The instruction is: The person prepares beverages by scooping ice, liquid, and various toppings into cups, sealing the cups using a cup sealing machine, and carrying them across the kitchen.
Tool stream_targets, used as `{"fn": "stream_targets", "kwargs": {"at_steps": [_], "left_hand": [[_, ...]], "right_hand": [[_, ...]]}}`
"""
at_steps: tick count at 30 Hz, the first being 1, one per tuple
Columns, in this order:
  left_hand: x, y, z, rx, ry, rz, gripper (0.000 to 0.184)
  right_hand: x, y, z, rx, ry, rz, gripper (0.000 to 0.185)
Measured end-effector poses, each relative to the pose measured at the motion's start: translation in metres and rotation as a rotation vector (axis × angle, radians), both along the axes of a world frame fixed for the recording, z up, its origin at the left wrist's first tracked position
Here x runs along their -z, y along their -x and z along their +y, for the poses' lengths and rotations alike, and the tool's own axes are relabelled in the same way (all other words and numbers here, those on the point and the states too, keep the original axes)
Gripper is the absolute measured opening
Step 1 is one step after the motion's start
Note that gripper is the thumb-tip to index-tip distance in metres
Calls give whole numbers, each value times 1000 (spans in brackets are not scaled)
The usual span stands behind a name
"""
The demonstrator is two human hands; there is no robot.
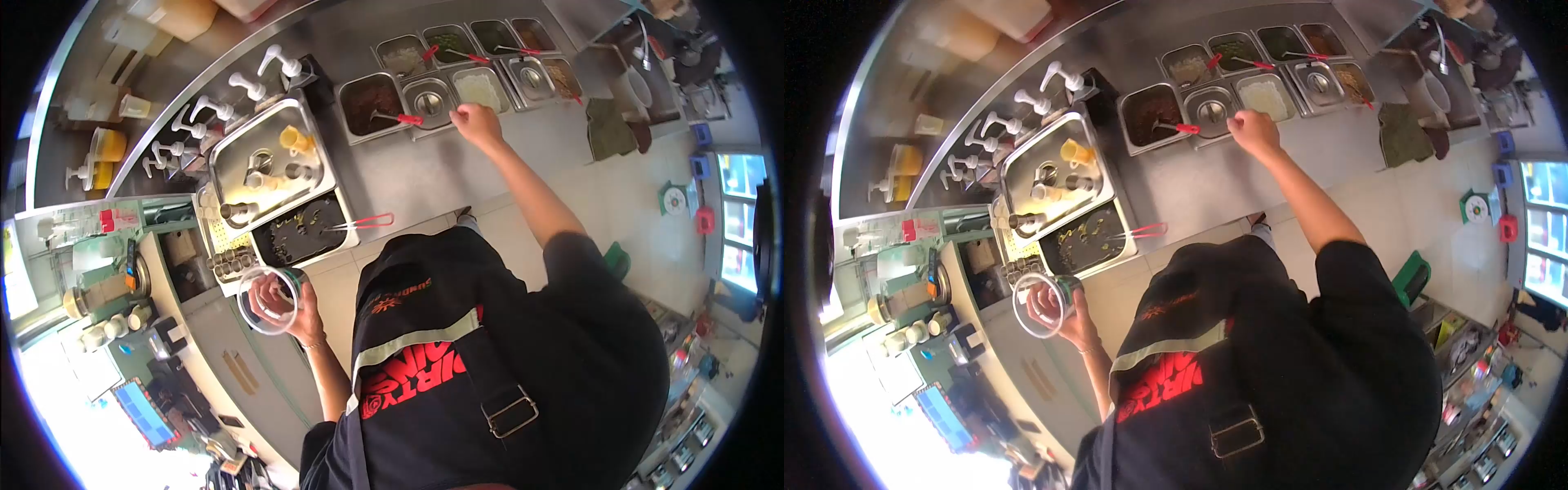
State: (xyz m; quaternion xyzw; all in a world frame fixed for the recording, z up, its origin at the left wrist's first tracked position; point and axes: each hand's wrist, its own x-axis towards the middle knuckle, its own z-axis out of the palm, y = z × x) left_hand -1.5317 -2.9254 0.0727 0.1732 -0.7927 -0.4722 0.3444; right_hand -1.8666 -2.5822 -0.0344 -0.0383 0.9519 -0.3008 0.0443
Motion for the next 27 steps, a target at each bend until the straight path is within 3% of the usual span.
{"fn": "stream_targets", "kwargs": {"at_steps": [3, 6, 10, 16, 21, 22, 25, 27], "left_hand": [[-3, 24, 72, -88, -92, 2, 90], [-6, 52, 138, -195, -130, -25, 94], [-21, 85, 215, -295, -202, -27, 98], [-28, 110, 285, -386, -346, -168, 85], [14, 89, 309, -352, -350, -324, 66], [24, 86, 313, -389, -498, -380, 64], [18, 70, 312, -133, -648, -504, 61], [19, 106, 323, -416, -346, -325, 60]], "right_hand": [[49, 71, -13, -74, -310, -167, 40], [106, 96, -33, -194, -226, -198, 37], [68, 115, -31, -254, -109, -304, 37], [50, 239, -65, -335, -178, -4, 36], [104, 311, -103, -406, -263, 1, 38], [107, 318, -104, -455, -247, 31, 36], [90, 298, -96, -442, -159, -3, 36], [38, 238, -67, -629, -248, -170, 38]]}}
